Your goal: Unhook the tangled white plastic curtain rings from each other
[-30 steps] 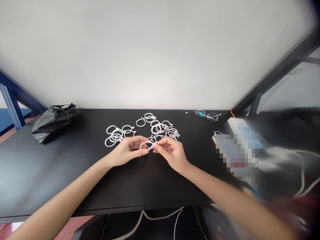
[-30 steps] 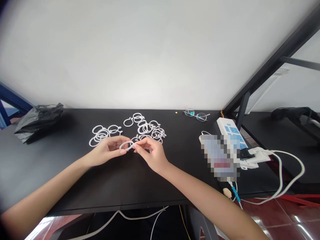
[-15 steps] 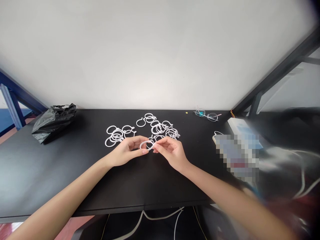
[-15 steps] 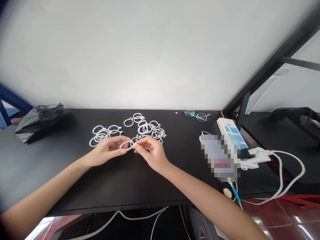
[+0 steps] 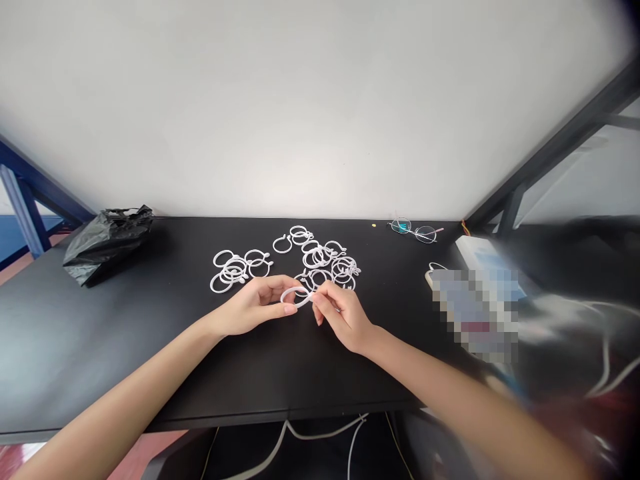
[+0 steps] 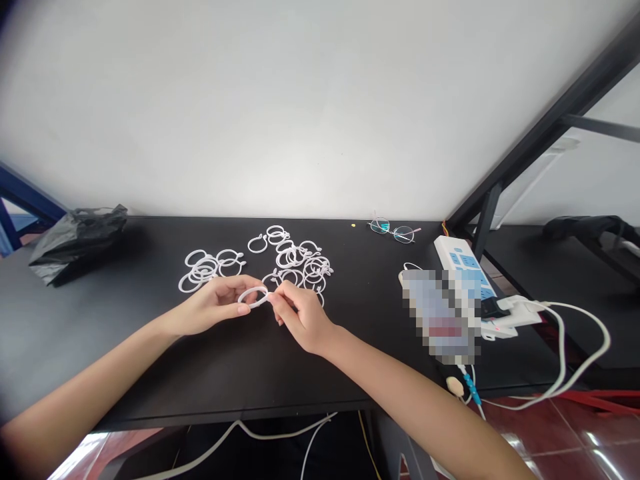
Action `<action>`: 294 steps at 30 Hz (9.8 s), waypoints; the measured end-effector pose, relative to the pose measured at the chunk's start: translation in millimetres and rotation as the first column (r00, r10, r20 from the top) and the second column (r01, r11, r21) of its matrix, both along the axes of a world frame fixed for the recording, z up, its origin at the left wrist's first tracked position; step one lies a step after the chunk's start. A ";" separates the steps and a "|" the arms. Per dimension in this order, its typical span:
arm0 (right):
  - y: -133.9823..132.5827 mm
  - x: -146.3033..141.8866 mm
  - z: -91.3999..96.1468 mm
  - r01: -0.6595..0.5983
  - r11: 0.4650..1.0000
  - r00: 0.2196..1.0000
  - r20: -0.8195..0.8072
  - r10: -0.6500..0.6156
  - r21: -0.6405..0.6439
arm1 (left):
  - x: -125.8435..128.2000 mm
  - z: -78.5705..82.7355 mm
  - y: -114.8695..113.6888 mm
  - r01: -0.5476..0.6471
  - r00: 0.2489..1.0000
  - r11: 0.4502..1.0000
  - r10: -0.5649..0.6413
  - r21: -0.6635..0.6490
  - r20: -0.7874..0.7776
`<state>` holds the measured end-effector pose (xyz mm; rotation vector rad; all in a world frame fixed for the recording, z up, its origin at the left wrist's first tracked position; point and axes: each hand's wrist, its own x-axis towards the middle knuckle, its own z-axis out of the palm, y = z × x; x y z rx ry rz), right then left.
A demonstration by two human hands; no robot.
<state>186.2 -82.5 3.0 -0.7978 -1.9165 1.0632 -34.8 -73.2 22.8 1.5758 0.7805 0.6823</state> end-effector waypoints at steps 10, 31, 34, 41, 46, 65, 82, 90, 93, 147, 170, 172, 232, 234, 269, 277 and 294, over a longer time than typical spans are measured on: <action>0.6 -1.5 0.4 0.003 1.000 1.000 -0.009 -0.003 -0.023 | 1.7 1.1 -0.4 -0.023 1.000 0.999 0.023 0.024 -0.017; 0.1 -2.6 -1.7 0.008 1.000 1.000 -0.016 -0.009 -0.012 | 3.2 0.1 0.7 -0.008 0.999 1.000 0.009 0.029 -0.032; 2.0 -2.5 -1.7 0.024 1.000 0.999 -0.028 -0.024 -0.009 | 1.7 1.3 0.2 -0.041 0.997 0.995 0.047 0.092 -0.061; 2.1 -3.0 0.0 0.062 0.998 0.996 -0.069 -0.063 -0.006 | -25.0 6.6 14.2 -0.061 0.674 0.596 0.616 0.801 -0.408; 1.1 -4.8 -2.2 0.067 0.997 0.996 -0.066 -0.065 0.033 | -44.5 -3.7 26.3 0.094 0.290 0.503 0.811 0.859 -0.507; 0.2 -4.9 -2.8 0.078 0.994 0.997 -0.032 -0.076 0.074 | -47.9 -7.9 24.5 0.152 0.147 0.622 0.754 0.768 -0.640; 0.6 -4.7 -4.3 0.057 0.996 0.998 -0.011 -0.057 0.065 | -48.2 -7.7 23.3 0.131 0.178 0.616 0.757 0.777 -0.629; 1.2 -4.8 -3.8 0.050 0.996 0.999 0.000 -0.050 0.067 | -47.2 -7.8 23.2 0.127 0.185 0.610 0.760 0.782 -0.623; 0.8 -4.8 -2.7 0.050 0.997 0.999 0.010 -0.051 0.066 | -47.9 -6.3 23.6 0.107 0.213 0.596 0.768 0.796 -0.604; 1.8 -2.7 0.2 0.119 0.983 0.993 -0.025 -0.117 0.142 | -27.6 -13.5 84.3 -0.069 0.624 0.728 0.565 0.682 -0.540; 20.4 2.0 17.8 0.032 0.860 0.932 -0.296 -0.210 -0.509 | 9.0 13.8 13.8 0.088 0.988 0.993 -0.076 -0.080 0.135; 19.6 2.1 18.2 0.021 0.860 0.935 -0.295 -0.198 -0.510 | 7.8 11.4 12.7 0.083 0.987 0.993 -0.071 -0.082 0.143; 2.0 -0.9 -1.4 0.140 0.990 0.988 -0.069 -0.137 0.034 | -41.8 -9.8 40.7 -0.074 0.177 0.605 0.790 0.792 -0.587; 2.1 -1.1 -1.6 0.148 0.988 0.987 -0.073 -0.145 0.035 | -35.6 -7.0 38.5 -0.096 0.226 0.527 0.838 0.845 -0.497; 4.4 -4.3 -3.1 0.201 0.973 0.950 -0.218 -0.222 -0.114 | 21.4 10.1 4.3 -0.009 0.916 0.911 0.173 -0.411 0.361; 5.9 -2.5 -5.2 0.266 0.958 0.950 -0.194 -0.243 0.107 | 25.5 5.1 3.4 -0.262 0.923 0.932 0.318 -0.250 0.217; 0.1 -2.7 -5.2 0.053 0.904 0.992 0.085 -0.098 0.424 | 43.0 -8.8 -18.1 -0.367 0.901 0.784 0.433 0.500 -0.018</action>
